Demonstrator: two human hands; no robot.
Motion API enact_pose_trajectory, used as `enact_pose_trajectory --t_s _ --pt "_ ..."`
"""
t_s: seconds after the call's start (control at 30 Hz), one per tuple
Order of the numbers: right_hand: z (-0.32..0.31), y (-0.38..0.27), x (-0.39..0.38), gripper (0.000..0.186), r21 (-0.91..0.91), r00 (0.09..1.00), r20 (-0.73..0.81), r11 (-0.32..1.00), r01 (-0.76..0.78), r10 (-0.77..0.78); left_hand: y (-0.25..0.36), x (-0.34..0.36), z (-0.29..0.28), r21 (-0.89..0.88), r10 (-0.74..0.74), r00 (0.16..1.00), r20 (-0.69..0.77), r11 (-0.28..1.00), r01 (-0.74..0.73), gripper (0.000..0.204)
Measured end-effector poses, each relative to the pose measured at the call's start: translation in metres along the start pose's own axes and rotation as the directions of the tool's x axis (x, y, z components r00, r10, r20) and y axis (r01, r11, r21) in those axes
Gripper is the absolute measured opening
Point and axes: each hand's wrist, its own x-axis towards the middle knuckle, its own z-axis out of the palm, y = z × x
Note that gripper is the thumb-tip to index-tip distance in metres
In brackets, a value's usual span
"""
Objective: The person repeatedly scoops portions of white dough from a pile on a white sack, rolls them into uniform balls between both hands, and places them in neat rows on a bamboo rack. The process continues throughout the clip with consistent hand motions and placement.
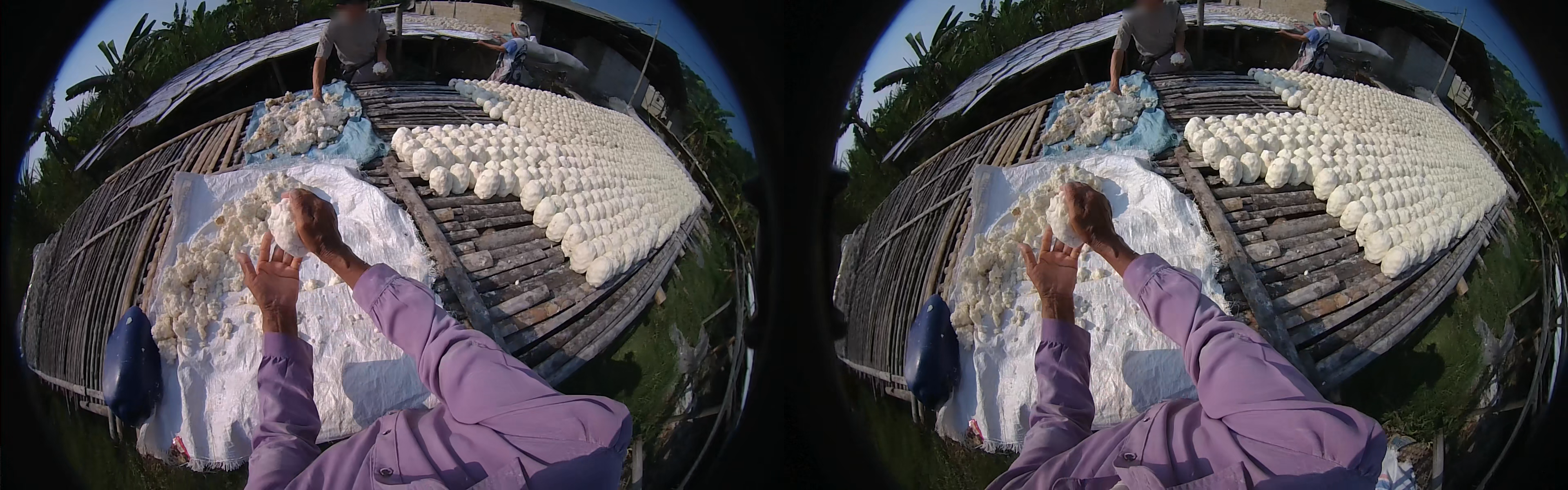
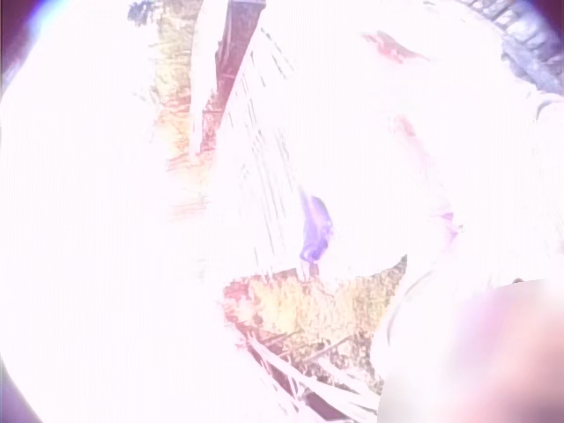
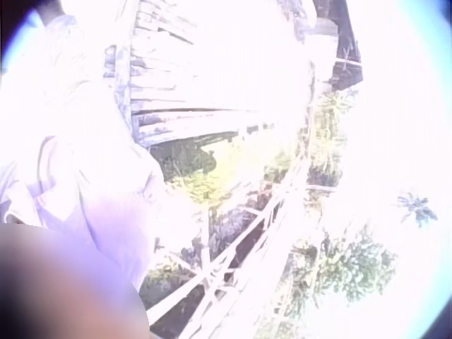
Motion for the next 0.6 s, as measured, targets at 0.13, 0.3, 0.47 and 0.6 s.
enact_pose_trajectory --t_s 0.13,0.3,0.47,0.6 --pt "-0.034 -0.016 -0.021 0.034 -0.293 0.86 0.51 0.937 0.192 -0.016 -0.037 -0.001 -0.005 -0.265 -0.175 0.969 -0.172 0.956 0.126 0.085" --pt "-0.067 -0.005 -0.011 0.041 -0.229 0.988 0.006 0.961 0.154 -0.157 -0.08 -0.019 -0.005 -0.016 -0.13 0.968 -0.215 0.991 0.129 0.078" --pt "-0.084 0.047 -0.039 0.042 -0.125 0.908 0.186 0.926 -0.356 0.374 -0.098 -0.024 0.012 0.058 -0.25 0.968 -0.028 0.966 0.251 0.11" --pt "-0.111 0.044 -0.046 0.049 -0.011 0.939 0.206 0.96 -0.28 0.276 -0.121 -0.026 0.008 0.068 -0.185 0.959 -0.214 0.977 0.203 0.109"
